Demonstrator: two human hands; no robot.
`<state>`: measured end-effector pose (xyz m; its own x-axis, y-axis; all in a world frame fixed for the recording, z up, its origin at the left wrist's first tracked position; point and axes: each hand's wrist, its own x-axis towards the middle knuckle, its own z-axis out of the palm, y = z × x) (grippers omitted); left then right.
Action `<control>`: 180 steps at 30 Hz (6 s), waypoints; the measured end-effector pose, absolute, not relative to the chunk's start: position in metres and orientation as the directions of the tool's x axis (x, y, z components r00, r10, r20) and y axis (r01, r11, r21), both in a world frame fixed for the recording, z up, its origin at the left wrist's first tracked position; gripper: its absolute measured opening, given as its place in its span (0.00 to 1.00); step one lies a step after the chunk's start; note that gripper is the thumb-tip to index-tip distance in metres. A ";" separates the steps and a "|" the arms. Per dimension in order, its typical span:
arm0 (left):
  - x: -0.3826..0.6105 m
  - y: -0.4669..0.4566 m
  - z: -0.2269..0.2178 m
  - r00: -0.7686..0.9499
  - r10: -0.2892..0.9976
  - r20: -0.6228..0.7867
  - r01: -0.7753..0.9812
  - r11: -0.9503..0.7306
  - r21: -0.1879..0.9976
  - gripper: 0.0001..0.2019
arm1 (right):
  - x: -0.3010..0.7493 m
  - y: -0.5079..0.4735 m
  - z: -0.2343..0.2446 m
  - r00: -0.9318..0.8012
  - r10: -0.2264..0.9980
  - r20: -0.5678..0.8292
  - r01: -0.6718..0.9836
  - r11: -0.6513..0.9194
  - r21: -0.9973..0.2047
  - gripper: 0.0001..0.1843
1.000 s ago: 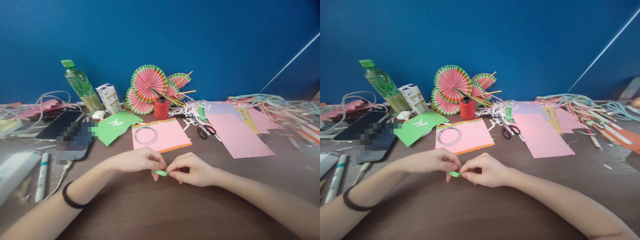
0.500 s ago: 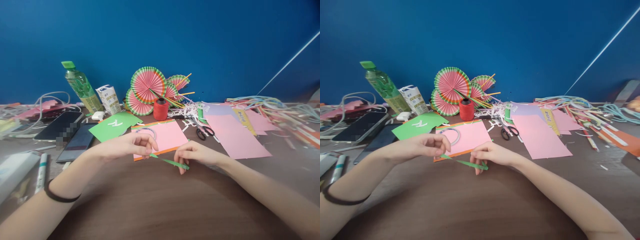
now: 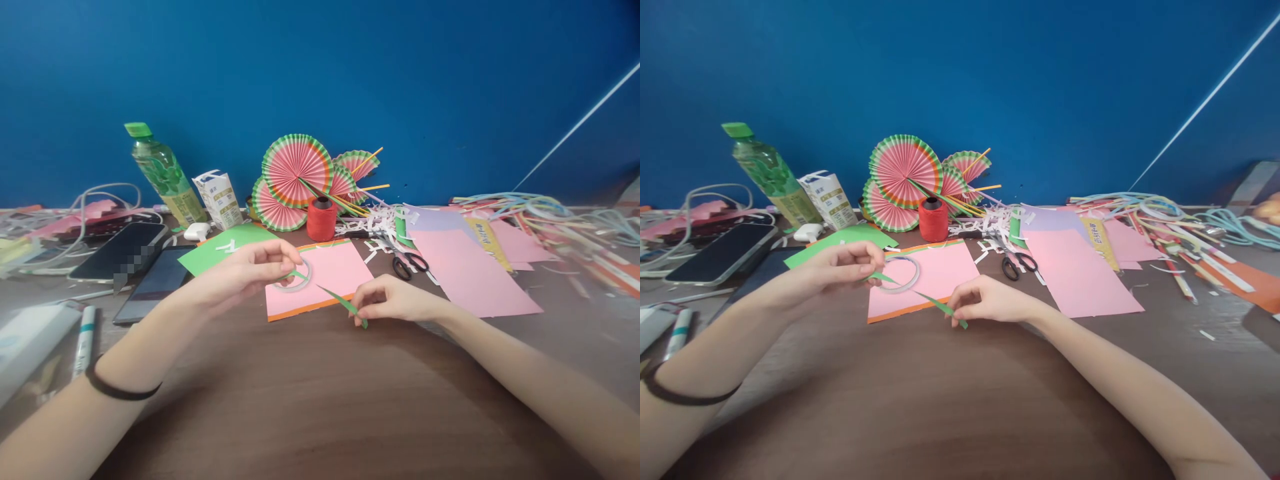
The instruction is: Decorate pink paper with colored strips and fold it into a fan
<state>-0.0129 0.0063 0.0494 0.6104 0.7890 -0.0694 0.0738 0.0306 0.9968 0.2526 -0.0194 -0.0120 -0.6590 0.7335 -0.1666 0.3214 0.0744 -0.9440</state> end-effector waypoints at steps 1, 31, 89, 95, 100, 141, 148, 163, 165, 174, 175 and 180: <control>-0.013 0.007 0.049 0.579 0.814 -0.050 0.036 0.036 0.999 0.07 | 0.252 -0.020 -0.012 -0.618 0.776 -0.125 0.291 0.078 -0.953 0.08; -0.034 0.038 0.027 0.592 0.676 -0.438 0.712 -0.184 0.677 0.19 | 0.277 0.008 -0.023 -0.351 0.934 -0.060 0.052 -0.044 -0.998 0.13; -0.037 0.038 0.003 0.630 0.644 -0.434 0.733 -0.309 0.606 0.11 | 0.273 0.007 -0.026 -0.250 0.949 -0.194 0.628 0.007 -0.778 0.08; -0.037 0.037 0.004 0.595 0.659 -0.460 0.749 -0.247 0.615 0.11 | 0.273 0.007 -0.026 -0.265 0.945 -0.194 0.628 0.017 -0.778 0.09; -0.030 0.034 0.008 0.567 0.701 -0.432 0.798 -0.337 0.500 0.07 | 0.271 0.005 -0.022 -0.252 0.947 -0.201 0.643 0.009 -0.765 0.08; -0.032 0.036 -0.001 0.623 0.658 -0.423 0.761 -0.385 0.522 0.05 | 0.271 0.005 -0.023 -0.281 0.940 -0.194 0.685 0.055 -0.727 0.10; -0.029 0.033 0.003 0.613 0.668 -0.422 0.769 -0.383 0.512 0.05 | 0.271 0.005 -0.021 -0.278 0.942 -0.188 0.684 0.056 -0.727 0.09; -0.022 0.024 0.008 0.501 0.754 -0.425 0.857 -0.364 0.365 0.02 | 0.269 0.004 -0.019 -0.275 0.941 -0.199 0.697 0.053 -0.715 0.09; -0.022 0.023 0.008 0.495 0.759 -0.422 0.861 -0.363 0.357 0.02 | 0.270 0.004 -0.020 -0.278 0.940 -0.198 0.696 0.055 -0.716 0.09; -0.026 0.026 0.006 0.527 0.731 -0.434 0.842 -0.378 0.386 0.04 | 0.272 0.005 -0.022 -0.283 0.940 -0.192 0.688 0.060 -0.723 0.09; -0.027 0.027 0.006 0.536 0.723 -0.435 0.835 -0.377 0.401 0.04 | 0.272 0.006 -0.023 -0.283 0.940 -0.192 0.688 0.059 -0.723 0.09; -0.031 0.032 0.004 0.589 0.673 -0.447 0.797 -0.393 0.459 0.04 | 0.271 0.005 -0.022 -0.280 0.941 -0.192 0.684 0.055 -0.727 0.09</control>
